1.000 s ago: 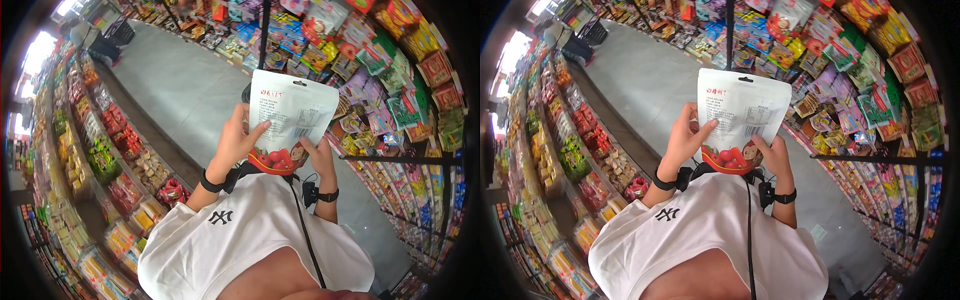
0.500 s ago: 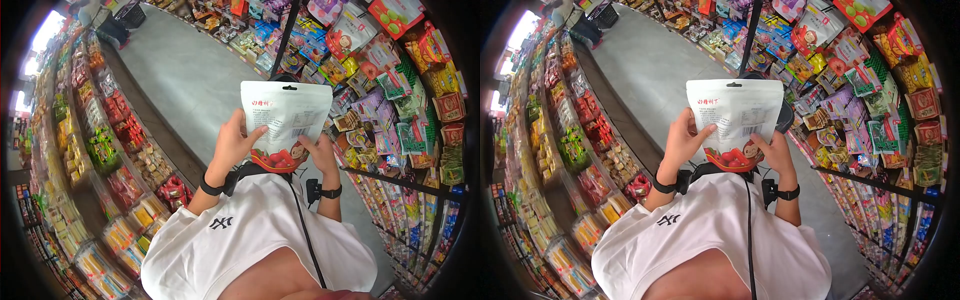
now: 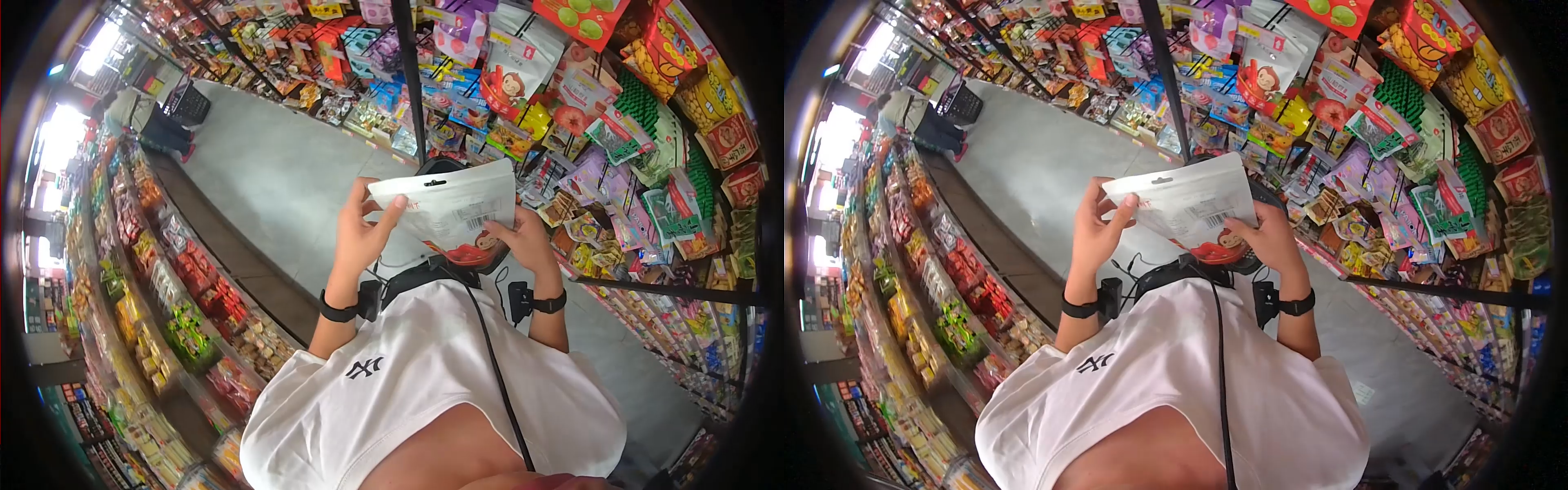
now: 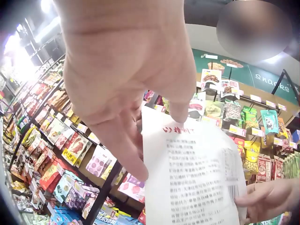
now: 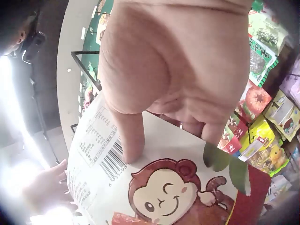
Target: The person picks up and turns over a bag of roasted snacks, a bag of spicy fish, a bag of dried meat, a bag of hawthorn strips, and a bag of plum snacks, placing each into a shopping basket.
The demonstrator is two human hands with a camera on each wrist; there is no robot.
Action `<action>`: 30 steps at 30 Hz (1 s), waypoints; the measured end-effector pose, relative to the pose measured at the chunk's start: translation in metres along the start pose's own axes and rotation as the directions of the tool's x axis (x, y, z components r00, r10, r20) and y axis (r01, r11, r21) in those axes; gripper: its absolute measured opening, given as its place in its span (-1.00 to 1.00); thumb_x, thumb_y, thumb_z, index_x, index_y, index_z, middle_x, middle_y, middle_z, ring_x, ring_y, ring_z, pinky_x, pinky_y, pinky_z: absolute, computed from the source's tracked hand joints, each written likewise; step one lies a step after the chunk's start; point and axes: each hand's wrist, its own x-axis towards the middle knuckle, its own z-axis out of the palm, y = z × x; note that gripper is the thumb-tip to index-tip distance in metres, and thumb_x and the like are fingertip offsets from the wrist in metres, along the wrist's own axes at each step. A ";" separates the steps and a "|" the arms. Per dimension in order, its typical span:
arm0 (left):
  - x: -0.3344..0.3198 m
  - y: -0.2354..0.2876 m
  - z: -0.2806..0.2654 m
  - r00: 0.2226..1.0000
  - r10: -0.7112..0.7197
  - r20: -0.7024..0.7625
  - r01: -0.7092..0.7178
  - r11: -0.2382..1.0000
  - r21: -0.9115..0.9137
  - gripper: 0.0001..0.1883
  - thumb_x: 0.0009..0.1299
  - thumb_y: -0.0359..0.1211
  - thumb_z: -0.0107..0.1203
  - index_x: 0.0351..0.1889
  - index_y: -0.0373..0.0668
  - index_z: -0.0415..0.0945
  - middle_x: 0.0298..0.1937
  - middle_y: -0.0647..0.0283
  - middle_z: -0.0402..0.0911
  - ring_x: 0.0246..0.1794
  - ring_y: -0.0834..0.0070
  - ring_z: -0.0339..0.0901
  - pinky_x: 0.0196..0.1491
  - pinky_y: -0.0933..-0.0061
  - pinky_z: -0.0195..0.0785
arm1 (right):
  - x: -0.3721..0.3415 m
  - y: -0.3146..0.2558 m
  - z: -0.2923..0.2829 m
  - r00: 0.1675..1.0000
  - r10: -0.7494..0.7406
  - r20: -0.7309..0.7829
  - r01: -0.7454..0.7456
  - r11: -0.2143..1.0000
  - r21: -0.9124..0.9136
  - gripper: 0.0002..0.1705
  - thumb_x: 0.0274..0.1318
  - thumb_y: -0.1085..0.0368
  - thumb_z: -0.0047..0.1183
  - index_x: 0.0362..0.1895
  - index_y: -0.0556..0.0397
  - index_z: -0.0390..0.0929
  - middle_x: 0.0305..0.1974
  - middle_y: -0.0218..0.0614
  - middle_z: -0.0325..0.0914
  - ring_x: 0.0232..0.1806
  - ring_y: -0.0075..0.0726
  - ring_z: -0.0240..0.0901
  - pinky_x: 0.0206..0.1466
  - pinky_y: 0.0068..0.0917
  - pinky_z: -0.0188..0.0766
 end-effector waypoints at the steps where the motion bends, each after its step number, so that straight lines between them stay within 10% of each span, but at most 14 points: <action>1: 0.011 -0.005 0.004 0.999 0.051 0.012 -0.052 0.999 0.004 -0.75 0.46 -0.34 0.32 -0.05 -0.29 0.55 -0.34 0.29 0.72 -0.38 0.65 0.61 -0.41 0.62 0.43 | 0.007 0.007 -0.008 1.000 -0.010 -0.021 0.010 1.000 -0.004 -0.67 0.25 0.26 0.29 -0.02 0.27 0.68 -0.17 -0.22 0.77 -0.17 -0.44 0.67 -0.02 -0.42 0.54; 10: 0.070 -0.017 0.028 0.972 -0.067 0.225 0.011 0.971 0.241 -0.83 0.35 -0.39 0.40 -0.29 -0.27 0.63 -0.44 0.31 0.71 -0.49 0.74 0.54 -0.42 0.61 0.37 | 0.048 0.027 -0.031 0.991 0.058 -0.118 -0.044 0.992 0.117 -0.63 0.33 0.21 0.24 0.05 0.25 0.64 -0.11 -0.28 0.74 -0.10 -0.53 0.60 0.04 -0.48 0.49; 19: 0.135 -0.051 0.038 0.873 0.068 0.482 -0.234 0.927 0.292 -0.79 0.28 -0.34 0.42 -0.37 -0.21 0.59 -0.46 0.13 0.68 -0.47 0.25 0.66 -0.36 0.31 0.45 | 0.073 0.022 -0.021 0.955 -0.004 -0.297 0.076 0.970 0.229 -0.69 0.30 0.29 0.27 0.04 0.20 0.62 -0.09 -0.41 0.67 -0.09 -0.56 0.55 0.04 -0.52 0.45; 21: 0.148 -0.065 0.040 0.840 0.065 0.539 -0.271 0.910 0.313 -0.79 0.31 -0.39 0.40 -0.38 -0.26 0.56 -0.49 0.14 0.65 -0.48 0.43 0.61 -0.32 0.39 0.47 | 0.078 0.035 -0.019 0.942 0.014 -0.336 0.050 0.983 0.178 -0.68 0.26 0.25 0.31 -0.03 0.22 0.64 -0.16 -0.39 0.70 -0.14 -0.57 0.57 -0.05 -0.51 0.49; 30: 0.202 -0.250 0.080 0.640 -0.191 0.744 -0.318 0.816 0.483 -0.73 0.19 -0.21 0.44 -0.44 -0.18 0.62 -0.49 0.12 0.65 -0.44 0.15 0.64 -0.34 0.23 0.45 | 0.121 0.184 -0.009 0.930 0.289 -0.225 -0.306 0.951 -0.045 -0.67 0.09 0.16 0.41 -0.21 0.16 0.71 -0.49 -0.42 0.61 -0.48 -0.59 0.39 -0.38 -0.49 0.30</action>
